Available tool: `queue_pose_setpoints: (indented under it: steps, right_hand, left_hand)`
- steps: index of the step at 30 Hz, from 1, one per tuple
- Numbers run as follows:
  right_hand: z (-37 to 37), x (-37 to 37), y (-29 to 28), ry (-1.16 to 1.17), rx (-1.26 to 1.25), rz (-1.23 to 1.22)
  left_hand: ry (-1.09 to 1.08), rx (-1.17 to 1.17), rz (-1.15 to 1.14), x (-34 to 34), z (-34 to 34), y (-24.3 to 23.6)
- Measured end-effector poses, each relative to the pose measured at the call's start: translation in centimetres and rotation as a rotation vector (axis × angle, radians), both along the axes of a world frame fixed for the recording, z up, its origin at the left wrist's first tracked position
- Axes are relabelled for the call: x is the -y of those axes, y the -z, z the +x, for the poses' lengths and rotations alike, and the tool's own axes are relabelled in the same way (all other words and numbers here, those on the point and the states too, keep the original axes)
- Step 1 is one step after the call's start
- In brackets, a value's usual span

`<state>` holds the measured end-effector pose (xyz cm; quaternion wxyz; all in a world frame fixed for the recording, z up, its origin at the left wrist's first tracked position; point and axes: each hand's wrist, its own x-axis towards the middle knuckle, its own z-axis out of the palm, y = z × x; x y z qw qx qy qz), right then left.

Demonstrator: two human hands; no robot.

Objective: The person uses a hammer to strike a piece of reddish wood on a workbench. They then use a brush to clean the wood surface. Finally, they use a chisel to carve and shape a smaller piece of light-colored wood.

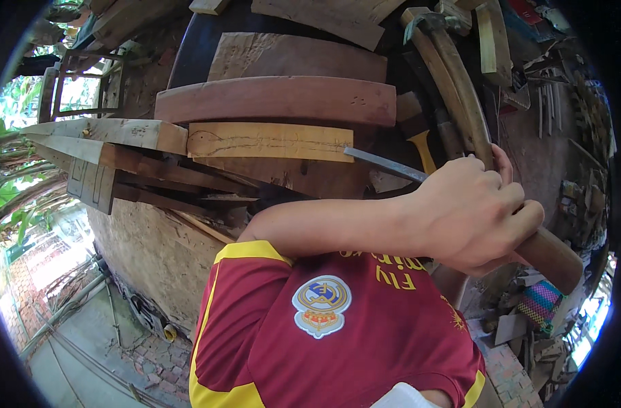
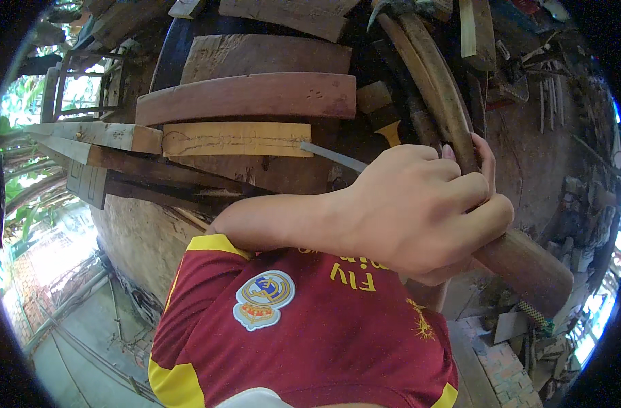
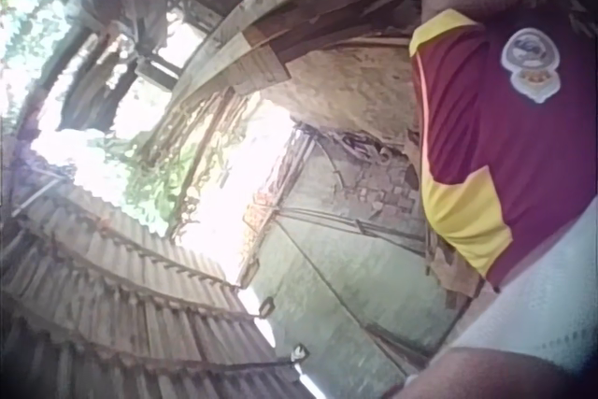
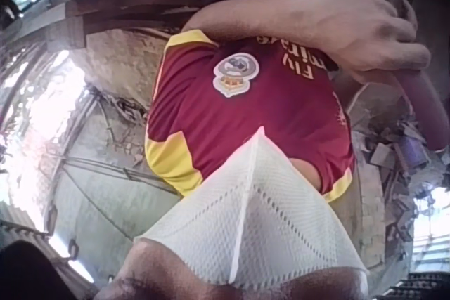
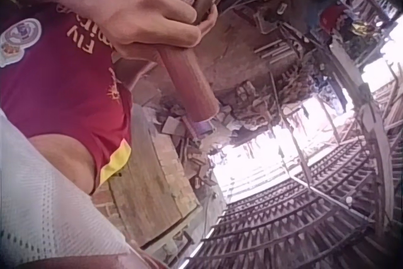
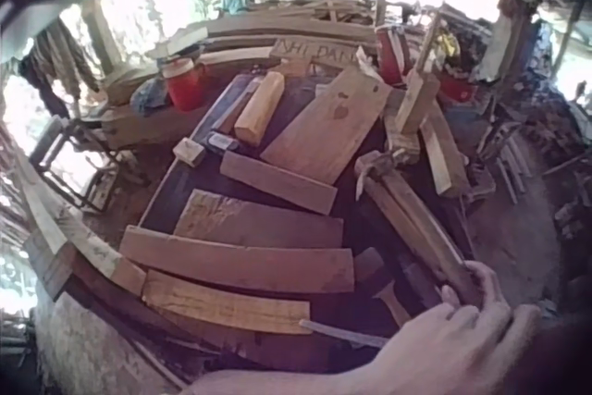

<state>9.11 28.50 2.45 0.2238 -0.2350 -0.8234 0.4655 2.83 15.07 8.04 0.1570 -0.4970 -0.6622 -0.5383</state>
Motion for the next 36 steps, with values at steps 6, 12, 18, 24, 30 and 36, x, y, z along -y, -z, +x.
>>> queue_pose_setpoints:
  steps: [6,12,18,24,30,36]
  right_hand:
    - [-0.1,0.0,-0.1,-0.051,-0.01,0.028]
    - [-0.2,-0.2,-0.2,-0.088,-0.021,0.067]
    - [-0.1,-0.5,-0.4,-0.125,-0.031,0.142]
    - [0.0,-1.4,-0.5,-0.19,-0.038,0.302]
    - [0.8,-2.1,-1.2,-0.253,-0.045,0.542]
    - [0.6,-2.0,0.2,-0.5,-0.13,0.523]
  left_hand:
    - [-0.04,0.02,0.051,-0.2,-0.6,-0.3]
    - [-0.086,0.014,0.076,0.1,-1.0,-0.7]
    - [-0.064,0.027,0.084,0.3,-1.2,-0.6]
    - [-0.02,0.048,0.106,0.8,-1.2,-0.7]
    - [0.057,0.092,0.135,1.0,-0.8,-0.9]
    - [0.162,0.063,0.024,1.0,1.0,-0.5]
